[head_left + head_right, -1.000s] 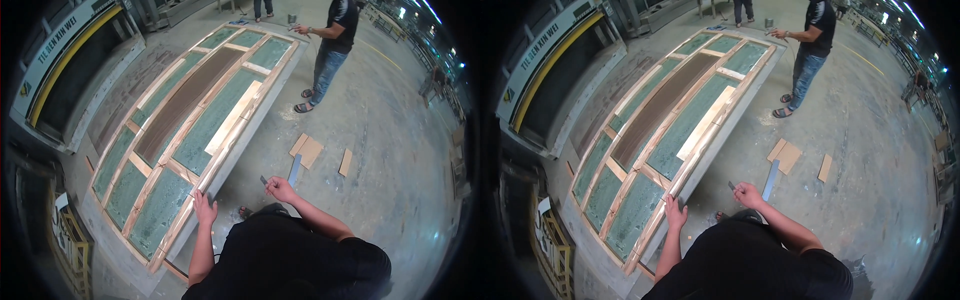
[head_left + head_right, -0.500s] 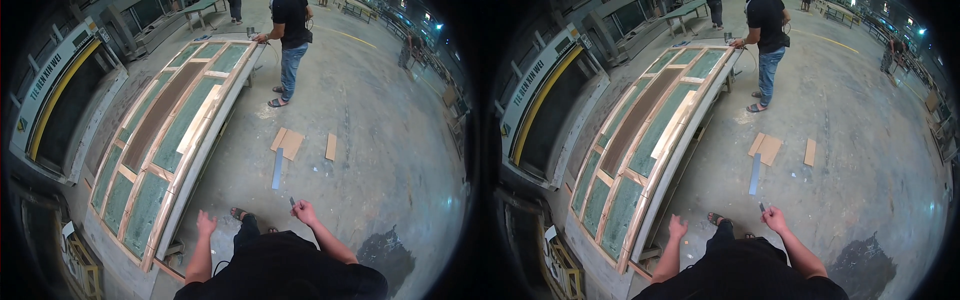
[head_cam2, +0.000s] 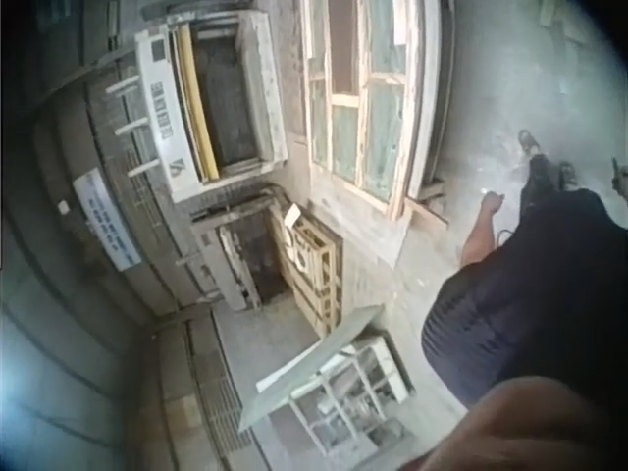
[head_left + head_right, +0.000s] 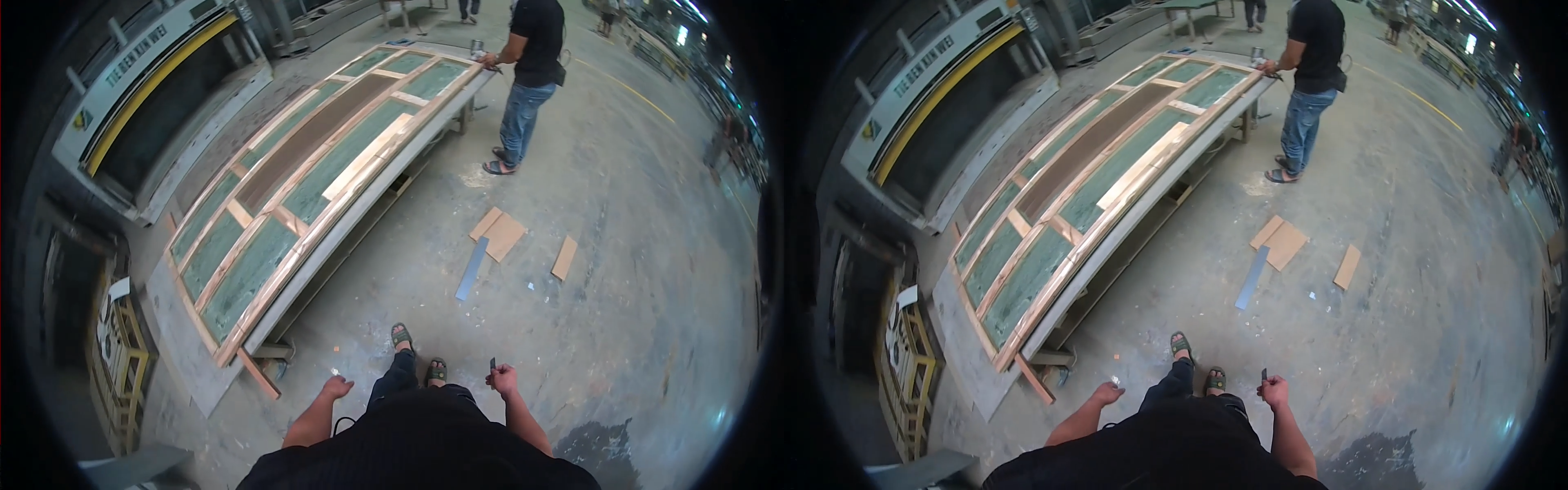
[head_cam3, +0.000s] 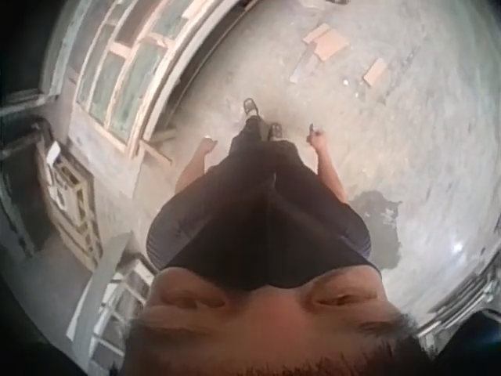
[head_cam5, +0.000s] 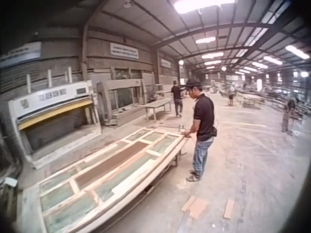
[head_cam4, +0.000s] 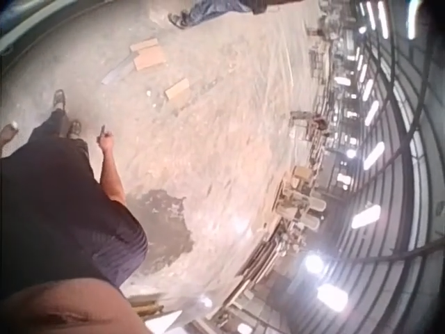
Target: Assembling a large wooden frame by inserting and securing mesh-like panels into designated slots using a powered tool.
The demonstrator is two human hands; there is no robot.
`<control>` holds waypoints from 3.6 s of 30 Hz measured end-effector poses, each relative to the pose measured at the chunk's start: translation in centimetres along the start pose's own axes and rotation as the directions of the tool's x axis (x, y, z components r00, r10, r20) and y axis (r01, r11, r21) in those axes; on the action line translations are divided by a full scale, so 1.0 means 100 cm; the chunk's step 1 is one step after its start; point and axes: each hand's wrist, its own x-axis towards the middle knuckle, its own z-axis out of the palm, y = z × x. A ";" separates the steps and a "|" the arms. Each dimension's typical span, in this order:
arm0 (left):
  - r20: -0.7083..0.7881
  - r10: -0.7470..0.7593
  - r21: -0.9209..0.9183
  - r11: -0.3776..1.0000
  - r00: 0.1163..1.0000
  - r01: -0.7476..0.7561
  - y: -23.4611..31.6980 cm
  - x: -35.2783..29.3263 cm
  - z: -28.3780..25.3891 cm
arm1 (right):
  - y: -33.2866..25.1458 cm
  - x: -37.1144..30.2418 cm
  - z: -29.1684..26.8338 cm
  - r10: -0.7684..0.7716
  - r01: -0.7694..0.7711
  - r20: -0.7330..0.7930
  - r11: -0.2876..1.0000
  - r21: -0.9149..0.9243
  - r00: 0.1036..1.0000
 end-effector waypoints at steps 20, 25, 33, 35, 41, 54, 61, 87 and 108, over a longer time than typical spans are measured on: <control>-0.138 0.460 -0.739 0.542 0.877 -0.401 0.190 -0.009 -0.113 | -0.227 -0.005 0.196 -0.351 0.355 0.470 0.931 0.085 0.810; -0.153 0.426 -0.815 0.456 0.892 -0.358 0.163 -0.010 -0.156 | -0.268 -0.020 0.242 -0.316 0.319 0.565 0.943 0.098 0.762; -0.112 0.439 -0.789 0.507 0.891 -0.349 0.138 0.006 -0.206 | -0.293 -0.029 0.290 -0.296 0.277 0.569 0.953 0.122 0.767; -0.202 0.516 -0.748 0.467 0.833 -0.471 0.131 0.031 -0.193 | -0.295 -0.025 0.297 -0.302 0.265 0.527 0.953 0.147 0.794; -0.469 0.387 -0.677 0.420 0.794 -0.604 0.066 0.046 -0.237 | -0.293 -0.021 0.323 -0.237 0.206 0.544 0.971 0.119 0.805; -0.045 -0.894 -0.776 -0.250 0.445 -0.580 -0.367 -0.055 -0.199 | -0.228 0.040 0.301 -0.027 0.246 0.454 0.868 -0.431 0.890; 0.237 -0.867 -0.687 -0.469 0.438 -0.556 -0.447 -0.053 -0.198 | -0.230 0.052 0.265 -0.085 0.288 0.415 0.842 -0.456 0.906; -0.830 -0.303 -0.330 0.944 0.468 0.026 -0.128 0.054 -0.255 | -0.144 0.030 0.245 0.012 0.077 0.171 0.862 -0.500 0.985; -0.921 -0.062 -0.154 0.965 0.384 -0.214 -0.035 0.266 -0.564 | -0.365 0.244 0.397 -0.526 0.648 0.461 0.745 -0.154 0.714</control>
